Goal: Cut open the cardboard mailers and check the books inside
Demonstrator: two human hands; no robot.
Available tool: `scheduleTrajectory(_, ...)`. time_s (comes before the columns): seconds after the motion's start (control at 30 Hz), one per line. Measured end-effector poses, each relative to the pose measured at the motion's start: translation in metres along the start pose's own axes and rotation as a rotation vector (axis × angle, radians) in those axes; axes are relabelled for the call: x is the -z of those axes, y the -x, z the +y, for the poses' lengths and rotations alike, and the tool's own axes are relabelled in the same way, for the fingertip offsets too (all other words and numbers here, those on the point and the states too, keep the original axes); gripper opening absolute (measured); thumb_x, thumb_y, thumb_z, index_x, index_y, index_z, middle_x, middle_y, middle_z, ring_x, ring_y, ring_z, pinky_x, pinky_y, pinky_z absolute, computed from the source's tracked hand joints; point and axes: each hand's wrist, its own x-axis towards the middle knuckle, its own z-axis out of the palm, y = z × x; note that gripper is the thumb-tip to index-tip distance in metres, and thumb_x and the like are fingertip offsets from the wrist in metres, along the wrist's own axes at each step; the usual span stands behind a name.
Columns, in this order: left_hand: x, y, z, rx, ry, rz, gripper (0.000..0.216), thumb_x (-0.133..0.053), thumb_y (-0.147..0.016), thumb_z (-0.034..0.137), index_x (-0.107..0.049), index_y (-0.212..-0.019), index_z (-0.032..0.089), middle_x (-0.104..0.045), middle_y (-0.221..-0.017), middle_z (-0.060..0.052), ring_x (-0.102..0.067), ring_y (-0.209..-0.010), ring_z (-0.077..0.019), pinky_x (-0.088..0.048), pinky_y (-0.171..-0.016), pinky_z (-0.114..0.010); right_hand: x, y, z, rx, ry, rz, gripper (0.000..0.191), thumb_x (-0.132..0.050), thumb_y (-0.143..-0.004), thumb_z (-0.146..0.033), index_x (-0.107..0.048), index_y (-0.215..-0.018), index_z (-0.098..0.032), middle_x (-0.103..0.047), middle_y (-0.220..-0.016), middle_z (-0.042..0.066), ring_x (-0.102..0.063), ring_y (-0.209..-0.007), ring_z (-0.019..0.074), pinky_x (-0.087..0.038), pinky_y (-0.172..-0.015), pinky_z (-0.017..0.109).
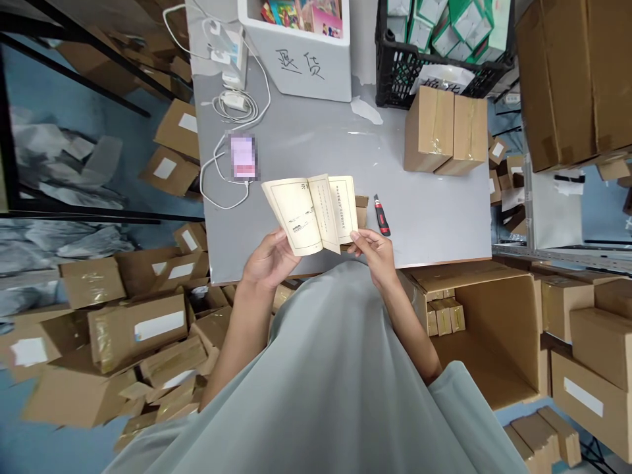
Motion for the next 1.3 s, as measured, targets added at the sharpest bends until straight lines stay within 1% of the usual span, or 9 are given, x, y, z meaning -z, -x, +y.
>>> scheduleTrajectory(0.17,0.002,-0.003,-0.002,-0.015,-0.067,0.05,0.032,-0.099,-0.072,0.039,-0.083,-0.091,0.018,-0.087,-0.1,-0.012,-0.083,-0.111,-0.0352,-0.068,-0.1,-0.046,-0.001,0.002,-0.004,0.04,0.035,-0.004,0.051,-0.082,-0.085,-0.075,-0.079,-0.093,-0.025,-0.076,-0.081,0.002,-0.073,-0.073,0.0192,-0.055,-0.067,0.033)
scheduleTrajectory(0.33,0.006,-0.006,-0.004,-0.027,-0.092,0.05,0.033,-0.1,-0.072,0.041,-0.084,-0.09,0.019,-0.087,-0.096,-0.01,-0.084,-0.1,-0.0301,-0.069,-0.094,-0.042,-0.005,0.001,-0.002,0.071,0.083,0.015,0.048,-0.091,-0.08,-0.069,-0.08,-0.095,-0.025,-0.079,-0.084,0.002,-0.074,-0.075,0.0212,-0.057,-0.067,0.035)
scheduleTrajectory(0.47,0.007,-0.006,-0.004,-0.038,-0.073,0.038,0.034,-0.1,-0.072,0.044,-0.083,-0.088,0.019,-0.088,-0.099,-0.011,-0.084,-0.104,-0.032,-0.069,-0.095,-0.043,-0.004,0.001,-0.002,0.085,0.086,0.021,0.046,-0.086,-0.086,-0.071,-0.08,-0.091,-0.025,-0.078,-0.08,0.002,-0.074,-0.073,0.0203,-0.057,-0.066,0.034)
scheduleTrajectory(0.6,0.007,-0.005,-0.003,-0.027,-0.053,0.034,0.035,-0.1,-0.073,0.043,-0.084,-0.092,0.019,-0.088,-0.102,-0.012,-0.083,-0.112,-0.0345,-0.069,-0.099,-0.045,-0.004,0.004,-0.006,0.105,0.112,0.021,0.054,-0.074,-0.092,-0.079,-0.079,-0.091,-0.026,-0.079,-0.083,0.004,-0.075,-0.076,0.021,-0.057,-0.067,0.034)
scheduleTrajectory(0.77,0.008,-0.005,-0.003,-0.012,-0.045,0.034,0.037,-0.103,-0.073,0.042,-0.086,-0.097,0.02,-0.088,-0.101,-0.011,-0.084,-0.111,-0.0344,-0.069,-0.1,-0.045,-0.006,0.005,-0.007,0.118,0.132,0.028,0.049,-0.083,-0.089,-0.074,-0.078,-0.09,-0.025,-0.078,-0.076,0.003,-0.075,-0.075,0.0213,-0.056,-0.068,0.034)
scheduleTrajectory(0.93,0.009,-0.005,-0.003,-0.007,-0.03,0.021,0.045,-0.107,-0.069,0.046,-0.086,-0.099,0.019,-0.088,-0.1,-0.011,-0.084,-0.113,-0.0344,-0.069,-0.101,-0.044,-0.006,0.003,-0.004,0.12,0.135,0.034,0.049,-0.083,-0.089,-0.073,-0.077,-0.089,-0.024,-0.078,-0.074,0.002,-0.075,-0.073,0.0198,-0.057,-0.067,0.033)
scheduleTrajectory(1.07,0.01,-0.005,-0.006,-0.013,-0.019,0.058,0.047,-0.11,-0.064,0.046,-0.086,-0.095,0.019,-0.088,-0.097,-0.009,-0.086,-0.103,-0.03,-0.07,-0.099,-0.042,-0.005,0.003,-0.001,0.125,0.156,0.026,0.054,-0.077,-0.091,-0.077,-0.077,-0.093,-0.023,-0.077,-0.074,0.001,-0.077,-0.073,0.0191,-0.056,-0.065,0.03)
scheduleTrajectory(1.17,0.011,-0.006,-0.008,-0.014,-0.029,0.08,0.046,-0.111,-0.063,0.046,-0.086,-0.093,0.02,-0.088,-0.097,-0.008,-0.086,-0.101,-0.0283,-0.069,-0.098,-0.04,-0.005,0.005,0.001,0.134,0.16,0.032,0.059,-0.072,-0.092,-0.081,-0.078,-0.104,-0.024,-0.077,-0.079,0.001,-0.078,-0.075,0.0193,-0.056,-0.063,0.029)
scheduleTrajectory(1.3,0.01,-0.005,-0.007,-0.01,-0.062,0.082,0.048,-0.11,-0.063,0.051,-0.086,-0.091,0.02,-0.089,-0.098,-0.009,-0.086,-0.099,-0.0279,-0.07,-0.096,-0.04,-0.007,0.006,0.002,0.114,0.146,0.037,0.064,-0.076,-0.089,-0.082,-0.078,-0.111,-0.022,-0.077,-0.079,0.001,-0.079,-0.077,0.0211,-0.057,-0.063,0.03)
